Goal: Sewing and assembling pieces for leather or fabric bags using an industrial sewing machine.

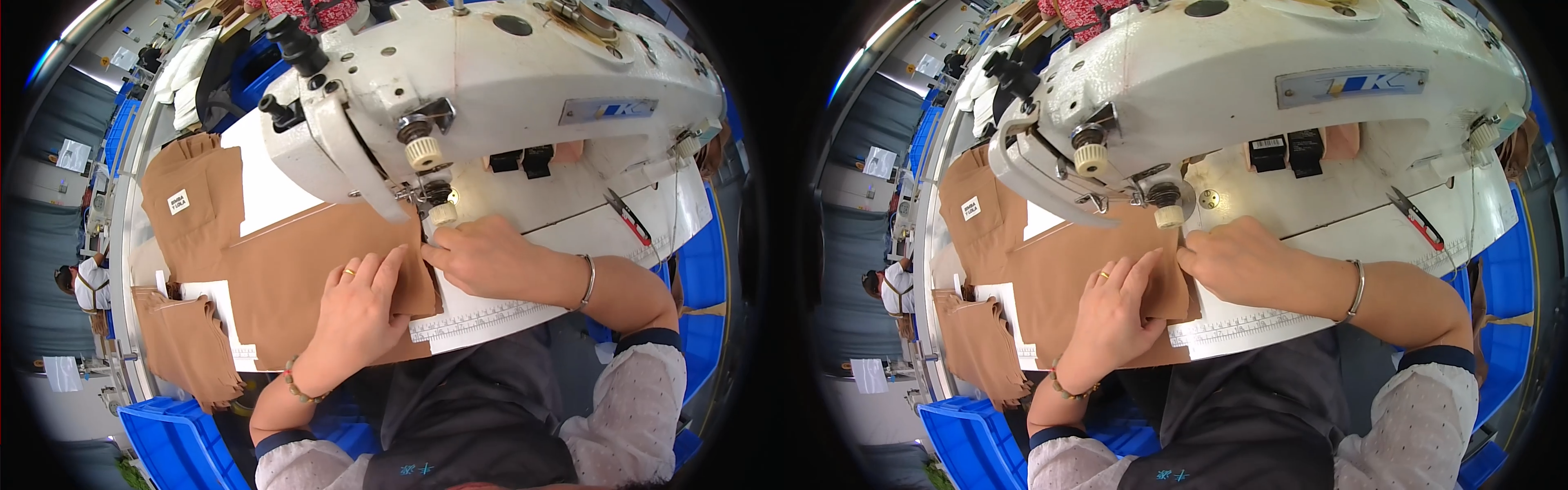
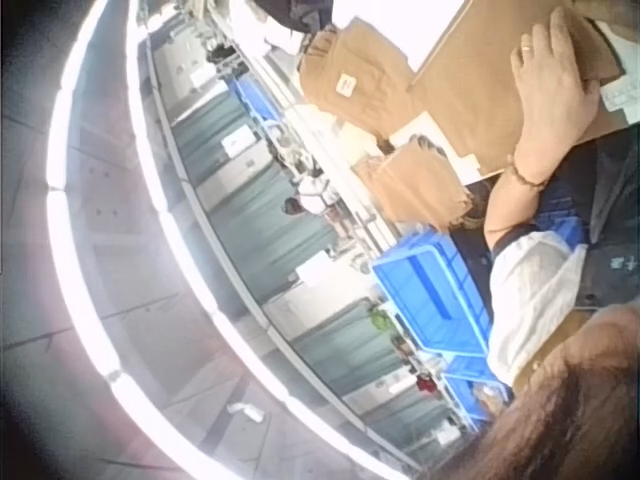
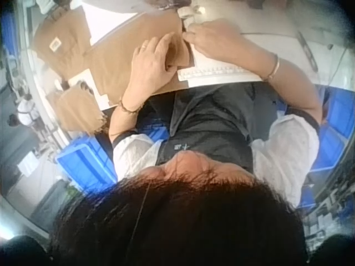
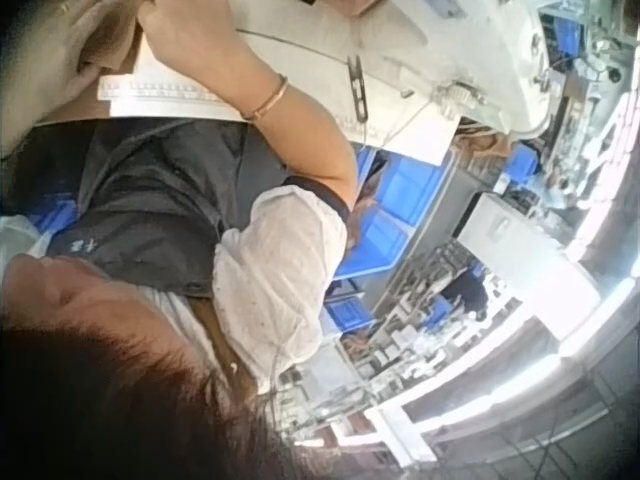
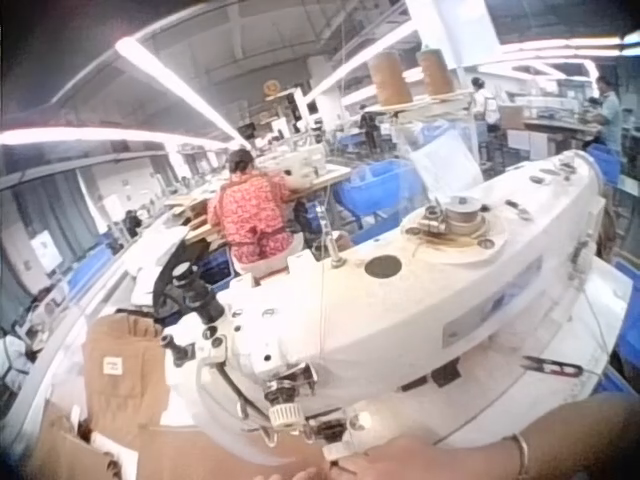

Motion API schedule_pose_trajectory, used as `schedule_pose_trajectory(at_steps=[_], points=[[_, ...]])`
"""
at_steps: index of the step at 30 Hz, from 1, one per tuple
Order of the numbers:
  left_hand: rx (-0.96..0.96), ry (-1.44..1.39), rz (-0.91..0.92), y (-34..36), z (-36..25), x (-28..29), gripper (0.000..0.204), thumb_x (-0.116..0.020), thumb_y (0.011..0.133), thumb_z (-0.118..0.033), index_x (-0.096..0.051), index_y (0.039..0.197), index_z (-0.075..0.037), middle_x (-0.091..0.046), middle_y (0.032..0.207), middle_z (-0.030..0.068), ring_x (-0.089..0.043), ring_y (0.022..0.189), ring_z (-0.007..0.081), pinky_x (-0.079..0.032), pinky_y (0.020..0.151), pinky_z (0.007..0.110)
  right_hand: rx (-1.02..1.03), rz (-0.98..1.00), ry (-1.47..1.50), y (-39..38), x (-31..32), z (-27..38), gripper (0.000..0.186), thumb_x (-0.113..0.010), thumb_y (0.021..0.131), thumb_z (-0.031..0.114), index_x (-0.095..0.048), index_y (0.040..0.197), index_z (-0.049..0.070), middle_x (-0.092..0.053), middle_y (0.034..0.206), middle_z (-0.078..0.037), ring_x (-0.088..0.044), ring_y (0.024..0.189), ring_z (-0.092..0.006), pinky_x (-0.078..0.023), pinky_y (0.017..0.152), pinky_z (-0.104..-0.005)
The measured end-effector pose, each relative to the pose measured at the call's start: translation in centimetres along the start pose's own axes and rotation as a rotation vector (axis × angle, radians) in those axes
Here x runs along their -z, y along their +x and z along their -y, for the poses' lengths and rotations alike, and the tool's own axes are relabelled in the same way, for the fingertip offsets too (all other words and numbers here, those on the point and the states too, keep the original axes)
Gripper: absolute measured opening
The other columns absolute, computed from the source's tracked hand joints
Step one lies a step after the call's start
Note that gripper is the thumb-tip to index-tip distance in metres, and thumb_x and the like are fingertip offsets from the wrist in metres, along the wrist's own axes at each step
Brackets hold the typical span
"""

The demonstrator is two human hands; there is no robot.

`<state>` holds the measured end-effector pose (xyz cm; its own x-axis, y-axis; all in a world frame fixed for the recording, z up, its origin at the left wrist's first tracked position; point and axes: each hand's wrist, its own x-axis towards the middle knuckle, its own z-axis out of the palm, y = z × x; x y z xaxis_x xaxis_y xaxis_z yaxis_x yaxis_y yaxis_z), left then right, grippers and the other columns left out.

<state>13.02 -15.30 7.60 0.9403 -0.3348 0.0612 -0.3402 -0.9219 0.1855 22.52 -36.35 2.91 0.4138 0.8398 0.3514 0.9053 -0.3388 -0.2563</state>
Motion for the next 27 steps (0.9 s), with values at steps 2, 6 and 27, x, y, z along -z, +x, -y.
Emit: schedule_pose_trajectory(at_steps=[2,6,27], points=[[0.027,0.012,0.014,0.2,0.0,-0.9,0.068,-0.079,0.069,-0.012,-0.058,0.134,-0.006,-0.066,0.103,0.0083,-0.062,0.094,0.0275,-0.048,0.087,0.042,-0.013,-0.003,0.036,0.0,0.1,0.0,0.009,-0.064,0.081,0.008,-0.066,0.088,0.002,-0.062,0.076,-0.008,-0.067,0.066,-0.0243,-0.051,0.056,-0.0373],[-0.052,-0.032,-0.098,0.2,0.7,-2.6,0.054,-0.075,0.074,-0.01,-0.065,0.127,-0.007,-0.062,0.085,0.0044,-0.06,0.081,0.0245,-0.048,0.085,0.039,-0.011,-0.027,0.06,-0.1,0.1,0.0,0.008,-0.064,0.082,0.008,-0.066,0.088,0.003,-0.062,0.074,-0.008,-0.068,0.066,-0.025,-0.051,0.055,-0.0378],[-0.195,-0.009,-0.288,0.6,0.6,-3.5,0.032,-0.078,0.076,-0.007,-0.077,0.108,-0.008,-0.072,0.117,0.0069,-0.07,0.107,0.0269,-0.058,0.089,0.036,-0.216,-0.076,0.385,0.6,0.1,-1.5,0.024,-0.063,0.083,0.007,-0.069,0.105,0.009,-0.068,0.082,-0.01,-0.068,0.076,-0.0321,-0.052,0.064,-0.0435]])
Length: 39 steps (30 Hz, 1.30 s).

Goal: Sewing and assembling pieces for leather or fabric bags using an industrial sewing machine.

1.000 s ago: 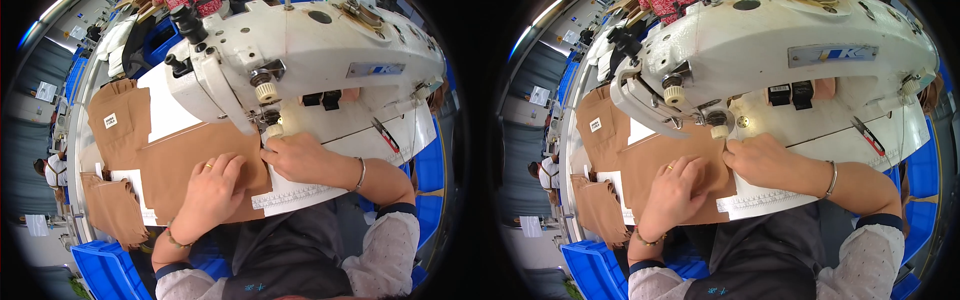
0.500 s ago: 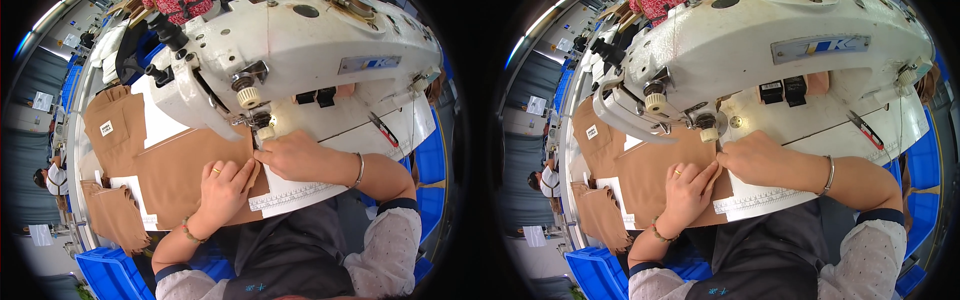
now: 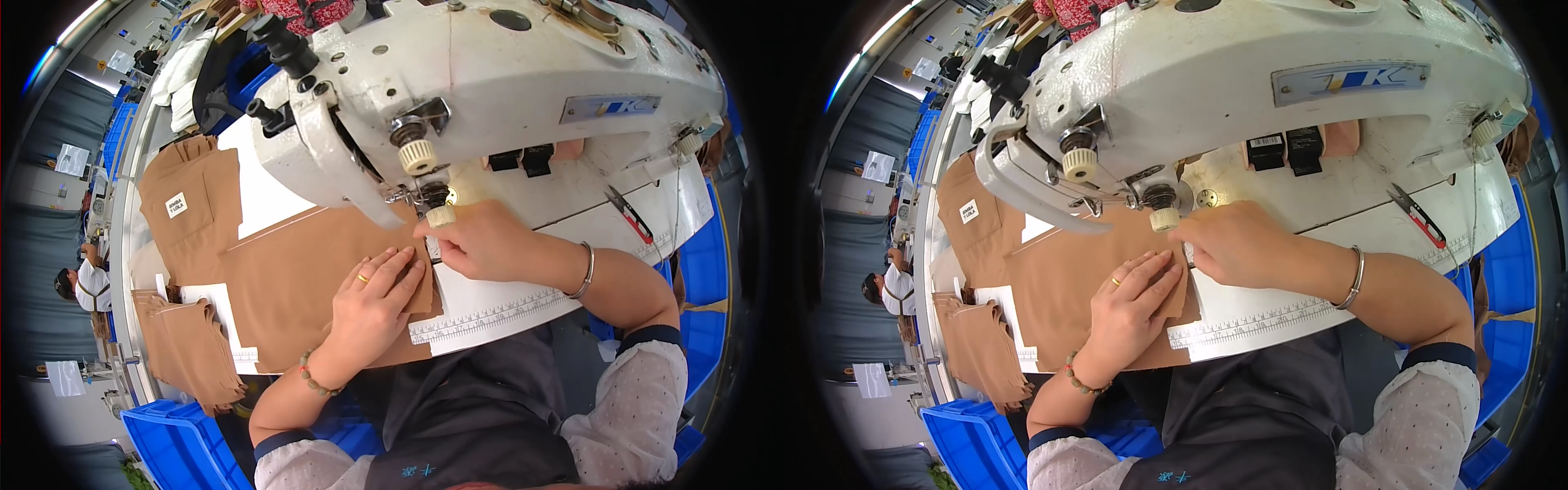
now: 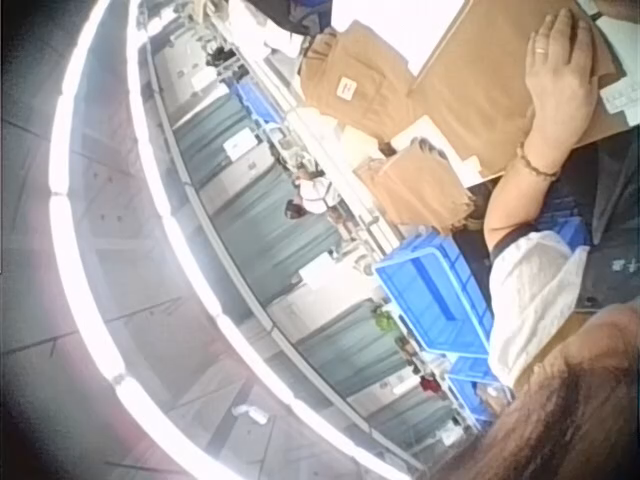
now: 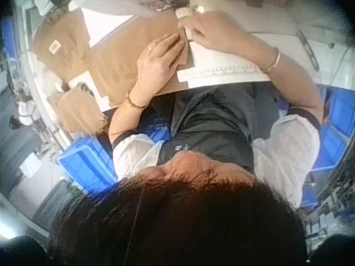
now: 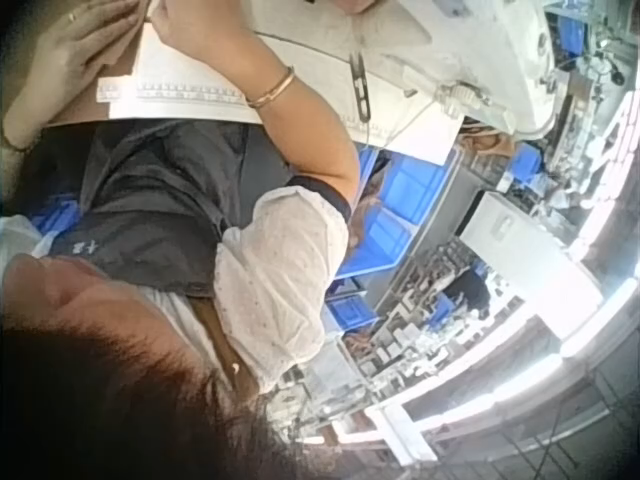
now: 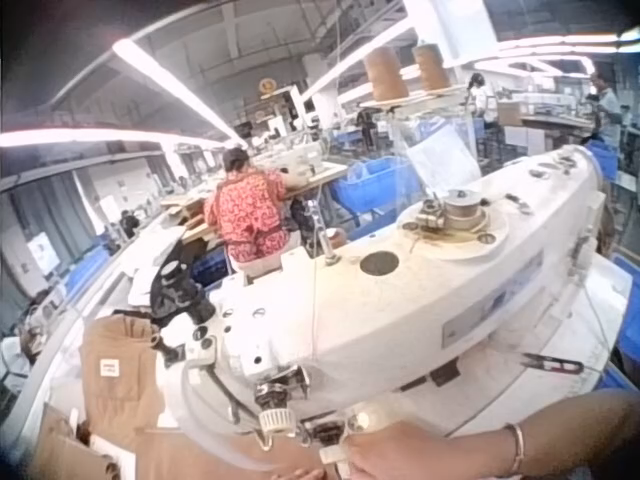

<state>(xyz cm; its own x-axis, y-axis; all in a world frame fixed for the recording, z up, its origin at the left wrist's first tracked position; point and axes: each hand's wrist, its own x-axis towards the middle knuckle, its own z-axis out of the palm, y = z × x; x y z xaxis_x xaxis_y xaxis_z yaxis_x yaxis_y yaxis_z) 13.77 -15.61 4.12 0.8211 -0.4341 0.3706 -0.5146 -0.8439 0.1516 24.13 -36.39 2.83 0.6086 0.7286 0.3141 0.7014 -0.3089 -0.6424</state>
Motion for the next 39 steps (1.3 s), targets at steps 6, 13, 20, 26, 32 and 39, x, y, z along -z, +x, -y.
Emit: schedule_pose_trajectory(at_steps=[6,13,20,26,32,39], points=[[0.0,0.024,-0.012,-0.2,-0.1,-0.3,0.034,-0.077,0.078,-0.009,-0.076,0.111,-0.01,-0.071,0.12,0.0063,-0.069,0.109,0.0272,-0.057,0.091,0.038,0.211,0.008,-0.166,-0.3,-0.3,-0.8,0.031,-0.069,0.08,0.012,-0.075,0.11,0.011,-0.063,0.07,-0.006,-0.064,0.06,-0.0261,-0.05,0.053,-0.04],[0.042,-0.016,0.13,-1.0,-0.4,0.3,0.051,-0.074,0.078,-0.017,-0.07,0.129,-0.017,-0.06,0.139,0.0081,-0.059,0.126,0.0315,-0.046,0.105,0.057,0.225,0.06,-0.346,-0.7,-0.3,0.3,0.012,-0.069,0.082,0.013,-0.069,0.094,0.009,-0.059,0.078,-0.004,-0.067,0.067,-0.0215,-0.052,0.055,-0.0357],[0.027,-0.028,0.109,-0.9,0.0,0.0,0.05,-0.073,0.078,-0.015,-0.071,0.128,-0.016,-0.061,0.137,0.0073,-0.059,0.126,0.0312,-0.046,0.106,0.056,0.24,0.037,-0.36,-0.8,-0.6,0.1,0.019,-0.068,0.083,0.013,-0.071,0.101,0.008,-0.061,0.08,-0.004,-0.068,0.066,-0.0201,-0.052,0.054,-0.0352],[0.002,-0.043,0.065,0.3,1.3,-0.4,0.045,-0.073,0.078,-0.014,-0.073,0.123,-0.014,-0.063,0.132,0.0077,-0.061,0.122,0.0319,-0.047,0.105,0.055,0.233,0.0,-0.42,0.1,-0.1,-0.4,0.021,-0.069,0.082,0.013,-0.072,0.102,0.009,-0.062,0.078,-0.004,-0.068,0.067,-0.0209,-0.052,0.056,-0.0347],[0.002,-0.038,-0.024,1.8,2.7,-1.3,0.036,-0.075,0.078,-0.01,-0.076,0.115,-0.009,-0.067,0.119,0.0125,-0.065,0.114,0.0321,-0.052,0.093,0.044,0.211,-0.044,-0.533,0.5,-0.2,-1.1,0.029,-0.073,0.08,0.018,-0.075,0.109,0.017,-0.064,0.068,-0.005,-0.063,0.062,-0.0256,-0.049,0.059,-0.041],[-0.033,-0.028,-0.048,3.0,3.9,-1.5,0.026,-0.075,0.08,-0.011,-0.076,0.106,-0.005,-0.067,0.122,0.0165,-0.065,0.111,0.0343,-0.051,0.093,0.046,0.24,-0.082,-0.493,0.6,0.3,-1.0,0.015,-0.069,0.08,0.012,-0.069,0.096,0.01,-0.064,0.079,-0.005,-0.069,0.069,-0.0227,-0.053,0.057,-0.0358]])
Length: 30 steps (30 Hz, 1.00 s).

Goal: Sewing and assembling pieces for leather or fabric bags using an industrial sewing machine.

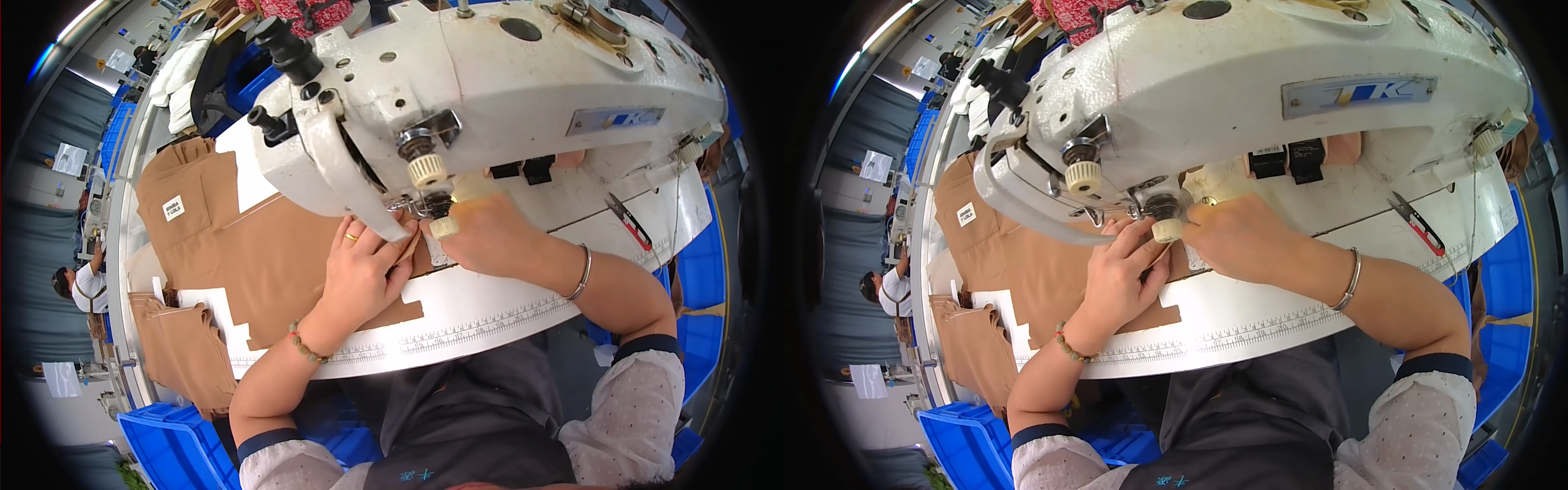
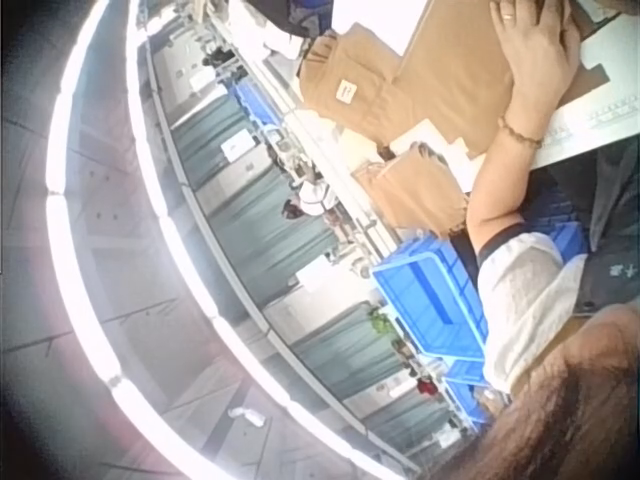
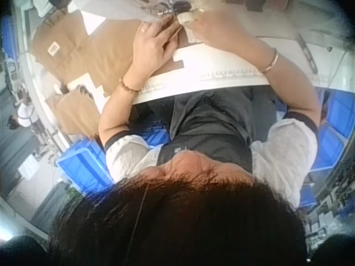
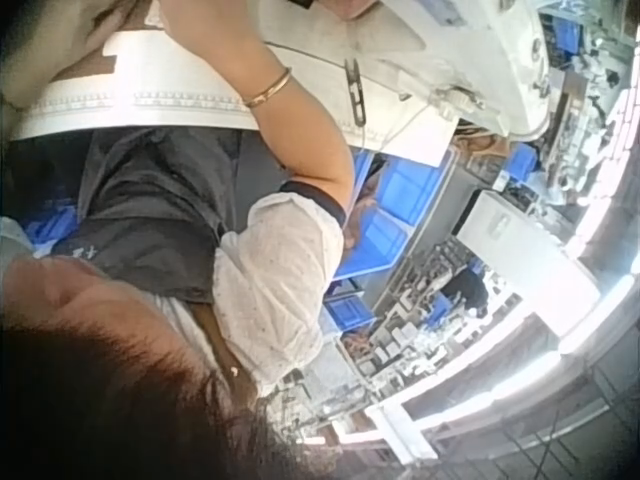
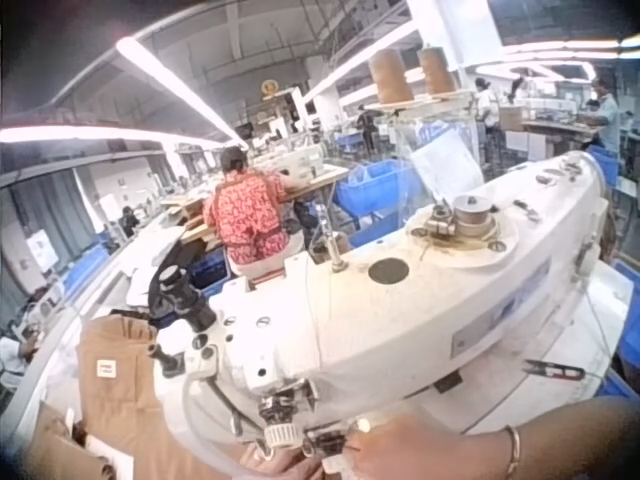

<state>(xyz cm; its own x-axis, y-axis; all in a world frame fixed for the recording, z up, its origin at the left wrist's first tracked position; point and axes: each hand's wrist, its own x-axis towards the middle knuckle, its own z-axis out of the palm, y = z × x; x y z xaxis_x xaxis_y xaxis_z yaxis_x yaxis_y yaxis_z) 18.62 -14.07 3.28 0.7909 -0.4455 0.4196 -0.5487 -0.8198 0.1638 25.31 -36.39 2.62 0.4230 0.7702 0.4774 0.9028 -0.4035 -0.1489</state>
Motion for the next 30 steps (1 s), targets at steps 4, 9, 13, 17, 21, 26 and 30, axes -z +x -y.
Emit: schedule_pose_trajectory(at_steps=[4,9,13,17,21,26,30], points=[[0.009,-0.005,0.009,0.0,-0.3,0.5,0.026,-0.075,0.081,-0.011,-0.076,0.106,-0.005,-0.067,0.121,0.0167,-0.065,0.111,0.0344,-0.048,0.097,0.049,-0.002,0.034,-0.018,0.0,0.0,-0.1,0.012,-0.069,0.081,0.013,-0.067,0.092,0.009,-0.062,0.077,-0.005,-0.067,0.067,-0.0233,-0.052,0.056,-0.0368],[0.027,-0.085,0.01,-2.0,-0.5,1.1,0.026,-0.079,0.077,-0.009,-0.077,0.103,-0.012,-0.07,0.108,0.0047,-0.067,0.107,0.0257,-0.044,0.105,0.049,0.009,-0.003,0.074,-0.2,0.0,-0.2,0.007,-0.069,0.081,0.014,-0.067,0.086,0.011,-0.061,0.076,-0.005,-0.066,0.065,-0.024,-0.052,0.056,-0.0377],[-0.061,-0.013,0.007,-2.6,-0.7,1.4,0.027,-0.081,0.076,-0.009,-0.078,0.102,-0.016,-0.07,0.103,-0.0006,-0.067,0.104,0.0214,-0.043,0.106,0.048,0.056,0.03,0.187,-0.2,0.2,-0.2,0.004,-0.069,0.079,0.014,-0.067,0.081,0.012,-0.06,0.076,-0.004,-0.065,0.064,-0.0249,-0.051,0.056,-0.0383],[-0.118,0.037,-0.02,-2.2,-0.8,1.3,0.024,-0.077,0.076,-0.01,-0.077,0.1,-0.015,-0.07,0.109,-0.0009,-0.065,0.107,0.0191,-0.048,0.102,0.046,0.086,0.072,0.234,-0.4,-0.1,-0.4,0.002,-0.068,0.08,0.014,-0.068,0.08,0.012,-0.06,0.076,-0.004,-0.065,0.065,-0.025,-0.051,0.057,-0.0389],[-0.148,0.039,-0.026,-2.1,-0.7,1.2,0.026,-0.077,0.076,-0.009,-0.078,0.101,-0.013,-0.071,0.113,-0.0002,-0.065,0.11,0.0204,-0.053,0.099,0.044,0.112,0.094,0.287,-0.3,0.1,-0.3,0.002,-0.069,0.08,0.016,-0.069,0.08,0.014,-0.06,0.077,-0.003,-0.065,0.067,-0.0242,-0.051,0.059,-0.0387],[-0.126,-0.008,0.01,-2.2,-0.8,1.4,0.028,-0.078,0.076,-0.007,-0.078,0.104,-0.013,-0.073,0.113,0.0022,-0.069,0.108,0.0245,-0.055,0.097,0.043,0.127,0.21,0.282,-0.3,0.5,-0.4,0.003,-0.069,0.08,0.018,-0.069,0.079,0.015,-0.06,0.077,-0.002,-0.065,0.07,-0.0236,-0.051,0.061,-0.0392],[-0.132,-0.024,0.072,-2.0,-1.0,2.1,0.031,-0.076,0.077,-0.006,-0.079,0.107,-0.015,-0.073,0.113,0.0023,-0.069,0.108,0.0244,-0.057,0.095,0.04,0.163,0.268,0.257,-0.5,0.5,-0.7,0.027,-0.069,0.078,0.018,-0.075,0.104,0.021,-0.064,0.081,0.001,-0.065,0.067,-0.0208,-0.049,0.055,-0.0376]])
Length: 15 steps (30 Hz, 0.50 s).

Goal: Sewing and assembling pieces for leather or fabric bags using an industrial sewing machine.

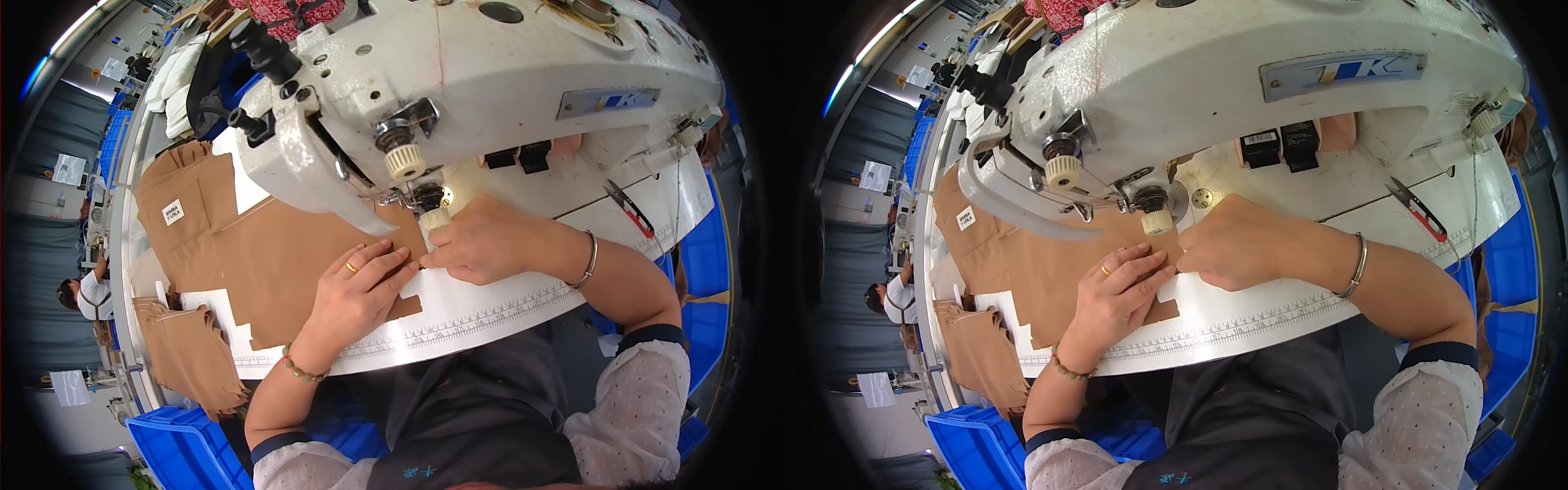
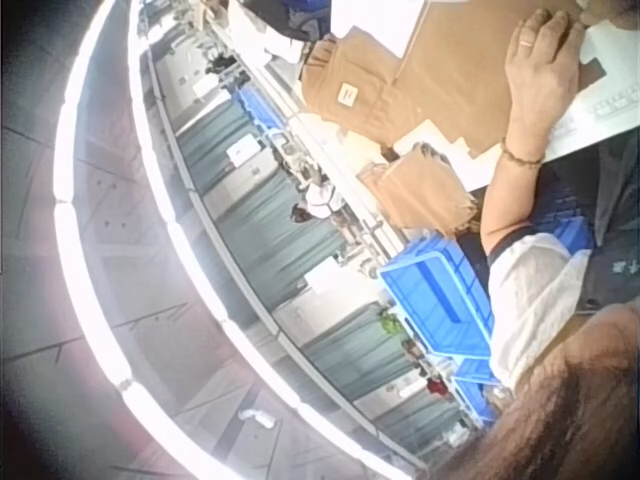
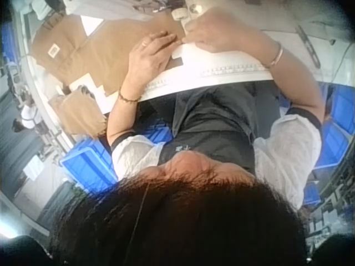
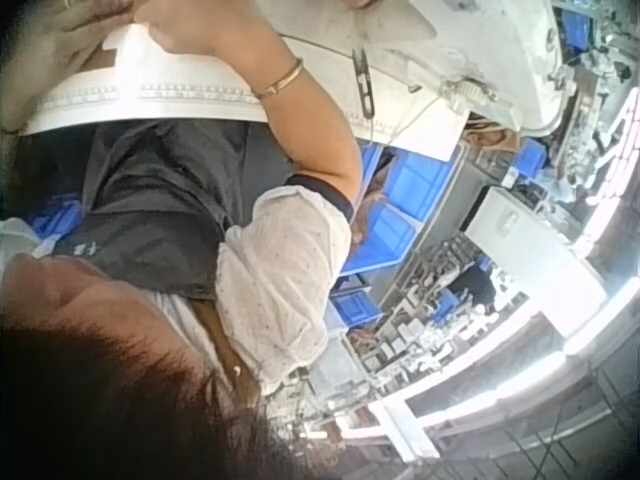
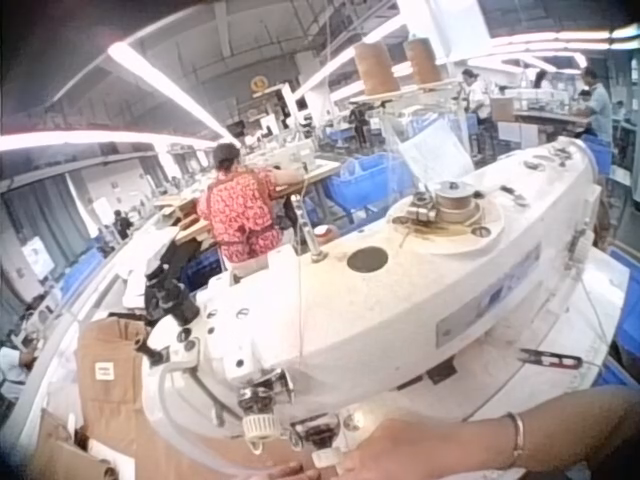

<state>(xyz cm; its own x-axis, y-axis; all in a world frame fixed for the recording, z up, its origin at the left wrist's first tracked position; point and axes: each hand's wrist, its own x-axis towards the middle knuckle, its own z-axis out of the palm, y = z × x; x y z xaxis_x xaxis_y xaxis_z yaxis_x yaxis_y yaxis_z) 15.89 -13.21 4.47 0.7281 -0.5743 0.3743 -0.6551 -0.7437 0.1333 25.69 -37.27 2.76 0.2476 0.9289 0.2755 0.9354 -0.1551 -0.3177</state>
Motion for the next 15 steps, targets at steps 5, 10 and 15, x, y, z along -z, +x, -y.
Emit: schedule_pose_trajectory(at_steps=[5,10,15], points=[[-0.009,-0.014,-0.02,0.3,0.9,-0.5,0.036,-0.075,0.075,-0.003,-0.078,0.109,-0.015,-0.072,0.112,0.0026,-0.069,0.108,0.0256,-0.058,0.094,0.04,0.005,-0.085,0.02,0.1,-0.3,-0.2,0.025,-0.07,0.079,0.018,-0.076,0.103,0.02,-0.064,0.075,-0.001,-0.063,0.061,-0.0241,-0.049,0.055,-0.0401],[-0.018,-0.045,-0.047,0.9,3.1,-1.4,0.038,-0.073,0.074,0.001,-0.078,0.109,-0.013,-0.071,0.109,0.0053,-0.069,0.109,0.0264,-0.058,0.092,0.041,-0.082,-0.176,-0.096,0.7,-0.3,-0.6,0.007,-0.071,0.076,0.015,-0.072,0.083,0.012,-0.066,0.076,-0.006,-0.067,0.064,-0.0269,-0.052,0.057,-0.0409],[-0.043,-0.026,-0.113,2.0,4.7,-1.5,0.033,-0.072,0.074,0.003,-0.077,0.105,-0.008,-0.071,0.103,0.0073,-0.069,0.086,0.0283,-0.055,0.071,0.038,-0.105,-0.232,-0.189,1.1,-0.5,-1.1,0.011,-0.072,0.074,0.014,-0.073,0.085,0.012,-0.065,0.075,-0.006,-0.067,0.061,-0.0266,-0.052,0.056,-0.04]])
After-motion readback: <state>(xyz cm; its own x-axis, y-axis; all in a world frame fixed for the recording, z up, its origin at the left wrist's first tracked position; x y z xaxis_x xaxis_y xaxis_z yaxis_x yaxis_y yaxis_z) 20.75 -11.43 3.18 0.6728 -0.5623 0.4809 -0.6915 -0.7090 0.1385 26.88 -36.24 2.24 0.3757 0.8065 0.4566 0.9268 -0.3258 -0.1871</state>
